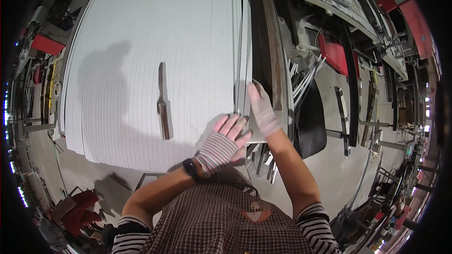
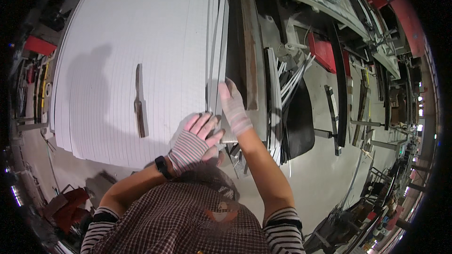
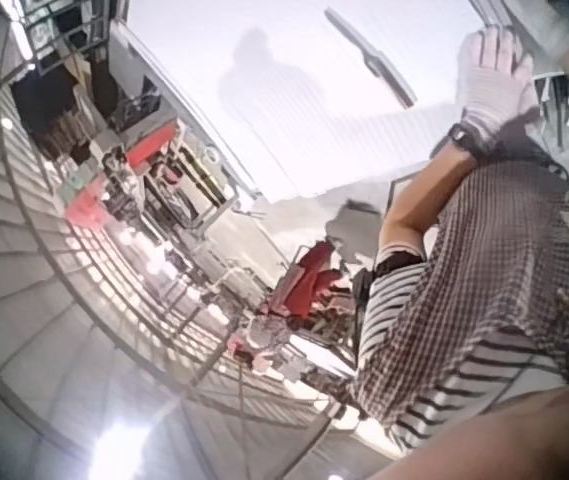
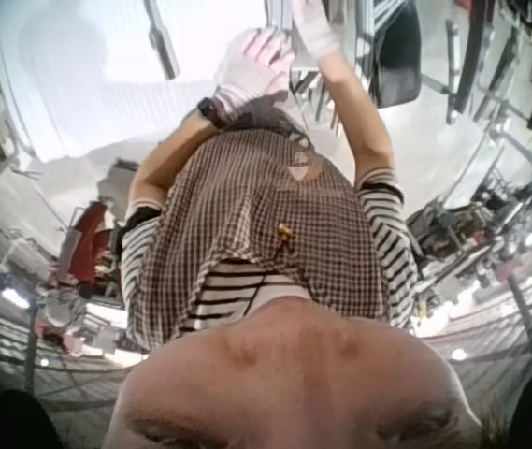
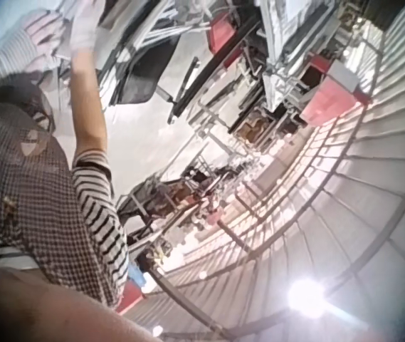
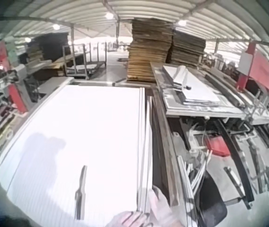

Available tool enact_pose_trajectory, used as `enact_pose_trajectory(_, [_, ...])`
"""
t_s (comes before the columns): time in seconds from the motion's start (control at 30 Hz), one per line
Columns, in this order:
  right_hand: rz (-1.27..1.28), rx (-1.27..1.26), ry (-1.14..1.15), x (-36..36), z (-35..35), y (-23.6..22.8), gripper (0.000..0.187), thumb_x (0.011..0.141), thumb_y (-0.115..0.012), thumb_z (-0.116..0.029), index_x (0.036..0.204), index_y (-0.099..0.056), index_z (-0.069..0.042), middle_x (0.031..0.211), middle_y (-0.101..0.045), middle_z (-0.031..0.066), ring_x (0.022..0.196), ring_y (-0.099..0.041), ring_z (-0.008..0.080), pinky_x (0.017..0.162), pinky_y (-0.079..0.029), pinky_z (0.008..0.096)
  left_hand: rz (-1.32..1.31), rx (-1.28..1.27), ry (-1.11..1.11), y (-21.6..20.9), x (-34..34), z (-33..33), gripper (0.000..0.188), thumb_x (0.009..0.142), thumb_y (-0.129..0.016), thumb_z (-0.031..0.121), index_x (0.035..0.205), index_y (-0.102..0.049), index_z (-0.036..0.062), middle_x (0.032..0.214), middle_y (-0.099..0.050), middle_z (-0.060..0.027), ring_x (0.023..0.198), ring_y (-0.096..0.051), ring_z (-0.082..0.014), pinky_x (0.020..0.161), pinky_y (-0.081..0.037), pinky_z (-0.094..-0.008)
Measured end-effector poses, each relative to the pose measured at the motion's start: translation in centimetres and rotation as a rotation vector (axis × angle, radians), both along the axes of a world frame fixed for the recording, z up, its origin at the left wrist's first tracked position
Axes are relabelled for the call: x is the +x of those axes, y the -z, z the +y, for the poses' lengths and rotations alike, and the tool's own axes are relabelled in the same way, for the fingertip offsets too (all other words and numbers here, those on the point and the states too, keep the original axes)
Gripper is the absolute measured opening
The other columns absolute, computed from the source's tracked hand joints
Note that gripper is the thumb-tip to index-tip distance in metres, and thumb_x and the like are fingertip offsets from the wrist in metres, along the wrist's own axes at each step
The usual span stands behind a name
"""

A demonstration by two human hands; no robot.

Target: Handling and cutting long strips and white rectangular panels in a manufacturing facility.

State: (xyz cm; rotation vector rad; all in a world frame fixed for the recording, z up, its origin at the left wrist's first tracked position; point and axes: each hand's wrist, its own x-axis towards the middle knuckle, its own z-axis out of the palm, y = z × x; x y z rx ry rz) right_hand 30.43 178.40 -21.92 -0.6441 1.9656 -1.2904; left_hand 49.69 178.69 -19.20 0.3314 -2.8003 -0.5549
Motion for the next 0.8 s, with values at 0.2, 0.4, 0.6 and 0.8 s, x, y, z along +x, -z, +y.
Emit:
enact_pose_trajectory(0.2, [-0.211, -0.309, -0.011, -1.2, -6.4, 0.6, 0.042, 0.100, -0.060, -0.018, 0.137, -0.053, 0.000, 0.113, -0.066, 0.0062, 0.096, -0.061, 0.0119, 0.085, -0.050, 0.0261, 0.033, 0.144, -0.003, -0.6, -0.2, -0.7, 0.051, 0.075, -0.069, 0.022, 0.123, -0.058, 0.0074, 0.138, -0.049, -0.0227, 0.132, -0.046, -0.0389, 0.112, -0.034, -0.0551])
enact_pose_trajectory(0.4, [0.003, -0.166, -0.054, -3.0, -9.5, 3.2, 0.056, 0.099, -0.062, -0.026, 0.143, -0.045, 0.005, 0.126, -0.061, 0.0128, 0.111, -0.056, 0.0189, 0.100, -0.044, 0.0286, 0.061, 0.272, -0.027, -0.7, -0.4, -0.9, 0.055, 0.072, -0.070, 0.021, 0.124, -0.059, 0.0063, 0.136, -0.049, -0.0235, 0.132, -0.045, -0.0405, 0.110, -0.037, -0.0524])
enact_pose_trajectory(0.6, [0.186, -0.108, -0.115, -7.7, -17.5, 3.7, 0.057, 0.103, -0.053, -0.032, 0.143, -0.041, 0.006, 0.125, -0.061, 0.0157, 0.111, -0.057, 0.0207, 0.100, -0.044, 0.0297, -0.007, 0.237, -0.009, -0.2, -0.5, -1.0, 0.053, 0.074, -0.071, 0.027, 0.122, -0.064, 0.0052, 0.134, -0.048, -0.0244, 0.132, -0.042, -0.0443, 0.106, -0.040, -0.0565])
enact_pose_trajectory(0.8, [0.480, -0.098, -0.065, -8.4, -21.0, 4.9, 0.049, 0.104, -0.051, -0.023, 0.146, -0.040, 0.001, 0.123, -0.061, 0.0205, 0.109, -0.058, 0.0215, 0.098, -0.044, 0.0284, 0.024, 0.248, 0.008, -0.3, -0.4, -1.3, 0.057, 0.074, -0.071, 0.027, 0.125, -0.062, 0.0032, 0.136, -0.048, -0.0263, 0.133, -0.042, -0.0453, 0.109, -0.037, -0.0594])
